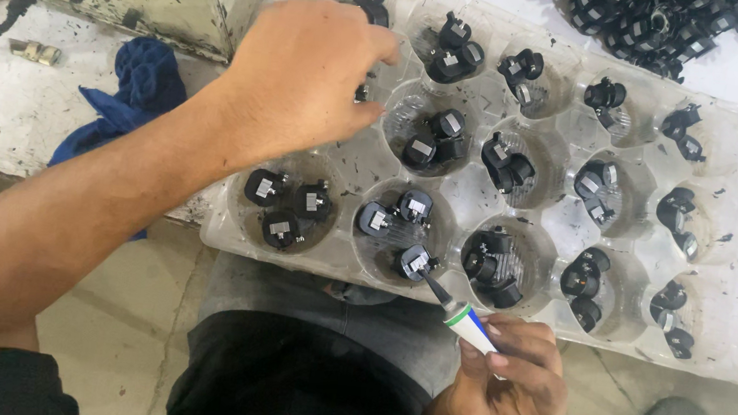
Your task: The person sits at a workbench and applies adhesive from a small tube onto black plug components held in a molded plastic tray. They pick each component, dispense adhesive onto it by hand, and place it back in the tray, occasionally wiping the tube tip with a blue cloth.
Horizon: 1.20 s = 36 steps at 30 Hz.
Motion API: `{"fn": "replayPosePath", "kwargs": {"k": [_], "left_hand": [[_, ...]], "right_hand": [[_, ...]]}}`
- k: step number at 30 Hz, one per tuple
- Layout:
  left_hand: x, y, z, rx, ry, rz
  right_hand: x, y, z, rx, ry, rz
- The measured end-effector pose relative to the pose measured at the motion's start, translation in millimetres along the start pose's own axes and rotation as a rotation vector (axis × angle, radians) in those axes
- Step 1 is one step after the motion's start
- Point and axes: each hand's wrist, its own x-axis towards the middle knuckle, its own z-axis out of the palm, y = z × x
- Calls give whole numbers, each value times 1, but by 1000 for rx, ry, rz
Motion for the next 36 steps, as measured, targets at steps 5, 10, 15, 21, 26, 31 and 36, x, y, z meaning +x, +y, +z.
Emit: {"fn": "replayPosePath", "kwargs": {"k": [5, 10, 15, 21, 26, 31, 36], "left_hand": [[23, 20, 17, -86, -104, 35], [44, 42, 43, -5, -363, -43], [51, 50, 59, 34, -505, -72], [46, 57, 39, -63, -374, -103], [-1, 59, -18, -664, -57, -133], [-58, 92, -38, -1278, 107, -415], [-98, 109, -9, -1060, 349, -443]], "right_hand": [[-2, -6, 1, 0, -3, -8], [-2, -10, 1, -4, -21, -11], [-3, -7, -5, 14, -14, 2], [-11, 8, -18, 27, 88, 17], [-9, 34, -21, 202, 465, 68], [-14, 42, -14, 215, 327, 52], [-26, 41, -3, 310, 189, 54]]}}
